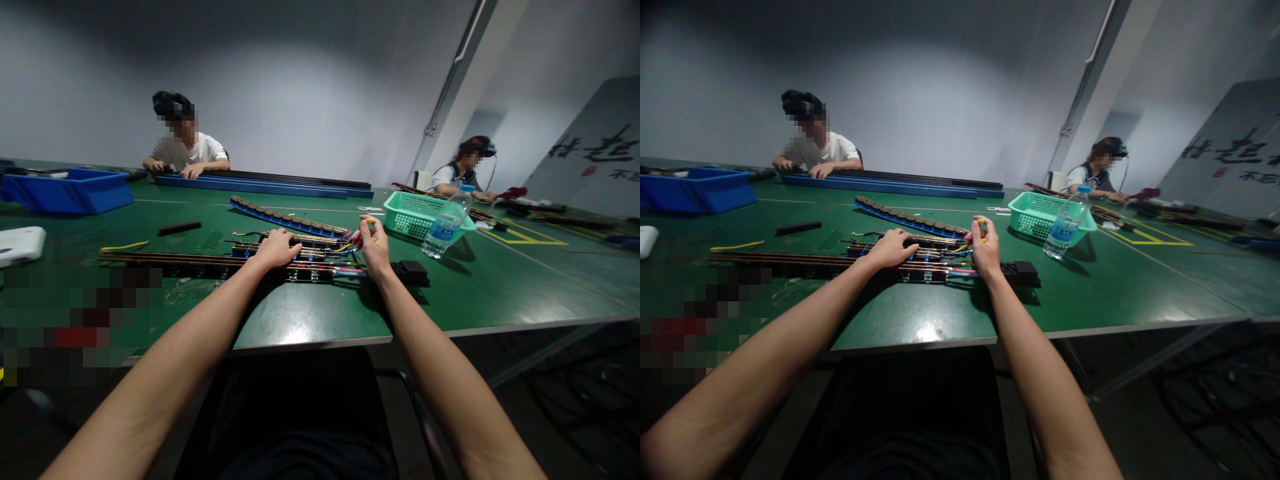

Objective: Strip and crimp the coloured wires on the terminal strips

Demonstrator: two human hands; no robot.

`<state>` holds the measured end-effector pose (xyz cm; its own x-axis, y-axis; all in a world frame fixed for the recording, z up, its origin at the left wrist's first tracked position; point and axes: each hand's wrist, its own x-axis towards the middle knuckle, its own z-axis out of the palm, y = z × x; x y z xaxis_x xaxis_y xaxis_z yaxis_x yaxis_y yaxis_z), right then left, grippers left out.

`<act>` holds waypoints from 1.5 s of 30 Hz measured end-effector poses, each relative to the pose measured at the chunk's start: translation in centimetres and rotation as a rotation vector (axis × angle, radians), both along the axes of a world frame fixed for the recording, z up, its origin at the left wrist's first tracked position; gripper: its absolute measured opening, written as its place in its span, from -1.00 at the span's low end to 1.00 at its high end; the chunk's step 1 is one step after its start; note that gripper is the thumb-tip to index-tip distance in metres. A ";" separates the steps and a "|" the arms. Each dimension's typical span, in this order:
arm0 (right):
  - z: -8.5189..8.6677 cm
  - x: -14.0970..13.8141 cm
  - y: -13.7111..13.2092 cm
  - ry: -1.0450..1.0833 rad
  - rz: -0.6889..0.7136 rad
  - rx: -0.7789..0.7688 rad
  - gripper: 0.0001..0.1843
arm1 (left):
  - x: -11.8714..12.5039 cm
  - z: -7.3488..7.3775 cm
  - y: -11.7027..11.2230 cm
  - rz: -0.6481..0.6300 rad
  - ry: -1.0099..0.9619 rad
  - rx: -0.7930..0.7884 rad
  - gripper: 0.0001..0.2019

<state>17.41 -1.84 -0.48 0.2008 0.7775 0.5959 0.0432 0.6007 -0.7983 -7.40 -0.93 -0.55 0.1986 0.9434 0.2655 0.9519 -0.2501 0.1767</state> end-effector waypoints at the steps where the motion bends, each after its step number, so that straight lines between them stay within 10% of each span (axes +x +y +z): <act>1: 0.0 0.0 -0.1 -0.030 0.001 0.001 -0.50 | 0.0 0.0 0.0 -0.003 -0.003 0.001 -0.46; 10: -0.6 -0.7 -1.9 -0.730 0.092 0.018 -0.72 | 0.1 -0.1 -0.1 0.003 0.006 0.014 -0.48; 20: 0.1 -0.4 -1.7 0.017 -0.153 0.096 -0.58 | 0.1 0.3 -0.3 0.001 0.002 -0.007 -0.47; 25: 0.7 -1.9 -6.8 0.108 -0.170 0.191 -0.61 | 0.1 0.2 -0.2 -0.001 0.011 -0.004 -0.47; 32: -4.2 -4.1 -14.2 0.070 -0.195 0.125 -0.57 | 0.1 0.1 0.0 -0.008 0.015 -0.001 -0.47; 45: -5.5 -4.0 -16.4 0.305 -0.014 0.214 -0.59 | 0.2 0.2 0.0 -0.011 0.027 -0.002 -0.48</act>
